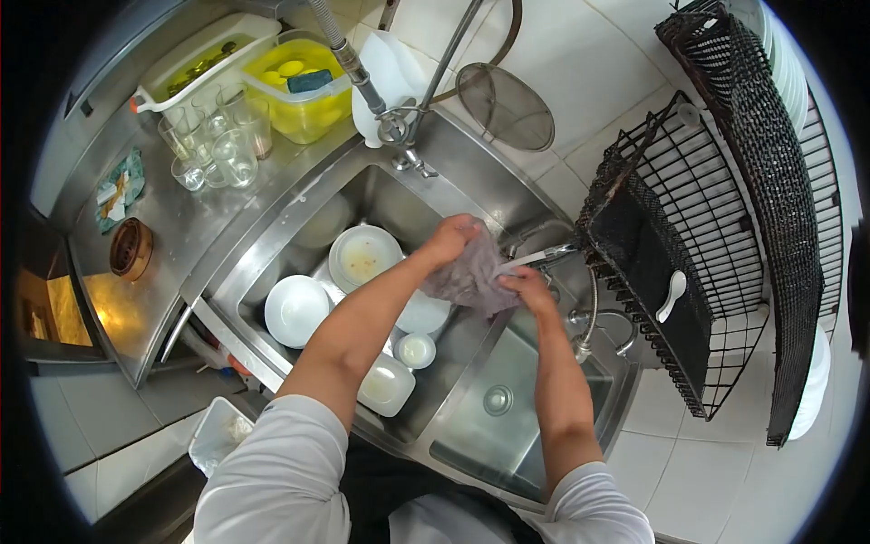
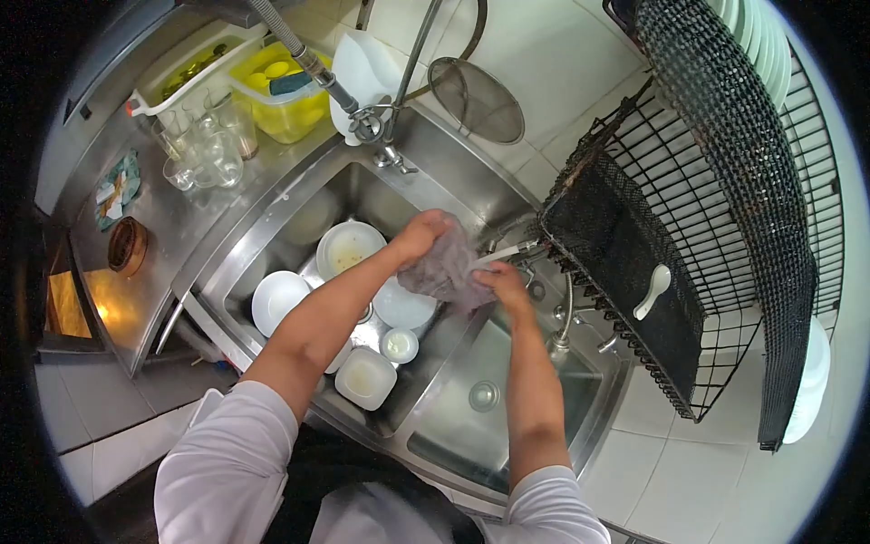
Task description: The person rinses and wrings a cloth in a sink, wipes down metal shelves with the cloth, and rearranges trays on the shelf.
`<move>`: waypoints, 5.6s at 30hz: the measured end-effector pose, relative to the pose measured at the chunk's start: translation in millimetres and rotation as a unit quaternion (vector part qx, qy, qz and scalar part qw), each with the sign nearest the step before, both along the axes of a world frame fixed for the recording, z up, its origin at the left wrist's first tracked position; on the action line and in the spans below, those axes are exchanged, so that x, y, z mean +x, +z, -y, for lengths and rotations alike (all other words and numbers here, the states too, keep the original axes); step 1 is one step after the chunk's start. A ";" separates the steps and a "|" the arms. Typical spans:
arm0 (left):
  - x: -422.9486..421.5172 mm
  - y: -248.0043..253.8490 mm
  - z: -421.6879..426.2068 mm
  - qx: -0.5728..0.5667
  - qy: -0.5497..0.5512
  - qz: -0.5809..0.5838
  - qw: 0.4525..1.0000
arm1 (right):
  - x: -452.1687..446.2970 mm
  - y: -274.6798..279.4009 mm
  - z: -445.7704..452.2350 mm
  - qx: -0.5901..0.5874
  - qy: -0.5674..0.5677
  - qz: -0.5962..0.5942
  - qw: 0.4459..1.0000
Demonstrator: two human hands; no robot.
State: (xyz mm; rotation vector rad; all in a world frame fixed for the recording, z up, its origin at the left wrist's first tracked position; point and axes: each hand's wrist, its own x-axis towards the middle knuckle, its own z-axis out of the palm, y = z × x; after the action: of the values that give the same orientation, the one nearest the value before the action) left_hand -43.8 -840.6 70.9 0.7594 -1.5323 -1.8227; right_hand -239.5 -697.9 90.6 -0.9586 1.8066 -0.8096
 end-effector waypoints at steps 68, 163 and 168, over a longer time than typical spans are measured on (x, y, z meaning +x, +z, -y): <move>-25.5 -37.3 -90.5 0.562 -0.138 -0.264 0.771 | -11.2 -29.1 36.3 -0.128 -0.148 0.100 0.976; 339.6 11.8 -248.1 -0.006 0.286 0.115 0.951 | 124.6 -50.7 -75.7 -0.193 -0.157 -0.145 0.958; 355.6 69.7 -274.1 0.329 0.149 -0.315 0.878 | -24.6 -85.8 -59.3 -0.140 -0.394 0.044 0.907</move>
State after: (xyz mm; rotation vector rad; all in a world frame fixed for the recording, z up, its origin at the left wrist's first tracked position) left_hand 311.8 -566.5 140.5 0.5537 -0.3452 -2.0671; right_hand -264.1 -638.5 4.9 -0.3059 2.0338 -1.6133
